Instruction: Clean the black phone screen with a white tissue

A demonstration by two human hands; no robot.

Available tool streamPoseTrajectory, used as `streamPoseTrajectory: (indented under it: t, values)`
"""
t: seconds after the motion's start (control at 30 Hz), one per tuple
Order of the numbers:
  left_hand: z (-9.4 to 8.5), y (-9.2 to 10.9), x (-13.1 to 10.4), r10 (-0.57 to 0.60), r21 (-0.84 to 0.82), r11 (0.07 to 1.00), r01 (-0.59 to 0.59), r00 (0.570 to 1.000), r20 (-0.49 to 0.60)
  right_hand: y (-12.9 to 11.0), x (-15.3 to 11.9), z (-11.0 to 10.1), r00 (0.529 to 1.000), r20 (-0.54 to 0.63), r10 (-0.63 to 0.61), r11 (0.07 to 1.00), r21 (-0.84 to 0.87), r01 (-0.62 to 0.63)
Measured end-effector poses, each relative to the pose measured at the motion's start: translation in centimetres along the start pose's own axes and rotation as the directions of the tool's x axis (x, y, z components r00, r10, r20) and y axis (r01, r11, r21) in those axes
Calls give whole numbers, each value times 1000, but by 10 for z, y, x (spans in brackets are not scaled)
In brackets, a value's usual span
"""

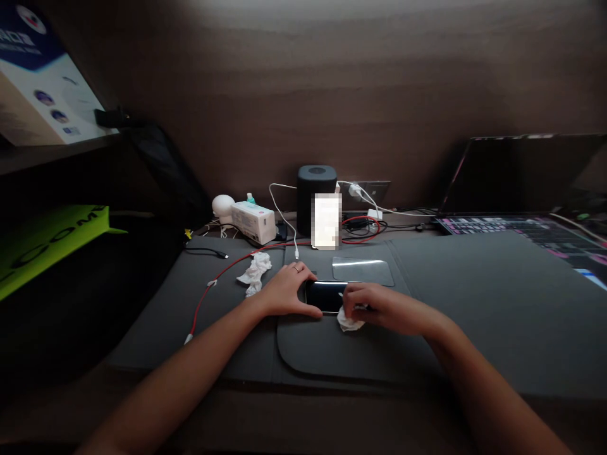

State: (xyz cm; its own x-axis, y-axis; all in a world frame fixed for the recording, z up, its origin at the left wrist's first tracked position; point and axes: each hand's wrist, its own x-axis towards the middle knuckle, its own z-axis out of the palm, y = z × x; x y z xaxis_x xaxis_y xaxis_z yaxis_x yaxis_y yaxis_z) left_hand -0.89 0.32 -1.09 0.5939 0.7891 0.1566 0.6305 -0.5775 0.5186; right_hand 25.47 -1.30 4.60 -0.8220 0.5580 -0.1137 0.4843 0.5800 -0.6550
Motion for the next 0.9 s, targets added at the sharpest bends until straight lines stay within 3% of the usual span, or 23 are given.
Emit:
streamPoseTrajectory:
  t: [0.13, 0.33, 0.5, 0.7, 0.9]
  values:
    - [1, -1, 0, -1, -7, 1000, 1, 1000, 3, 11, -1, 0, 993, -113, 37, 999, -13, -39]
    - [2, -2, 0, -2, -7, 1000, 2, 1000, 1, 2, 14, 23, 967, -235, -97, 974, -222, 44]
    - [1, -2, 0, -8, -14, 1000, 8, 1000, 9, 1, 12, 23, 915, -390, -105, 917, -394, -63]
    - [2, -3, 0, -4, -18, 1000, 4, 1000, 4, 7, 6, 18, 971, -238, -18, 964, -261, -46]
    - [3, -3, 1, 9, -9, 1000, -9, 1000, -4, 8, 11, 21, 961, -278, -18, 943, -323, -76]
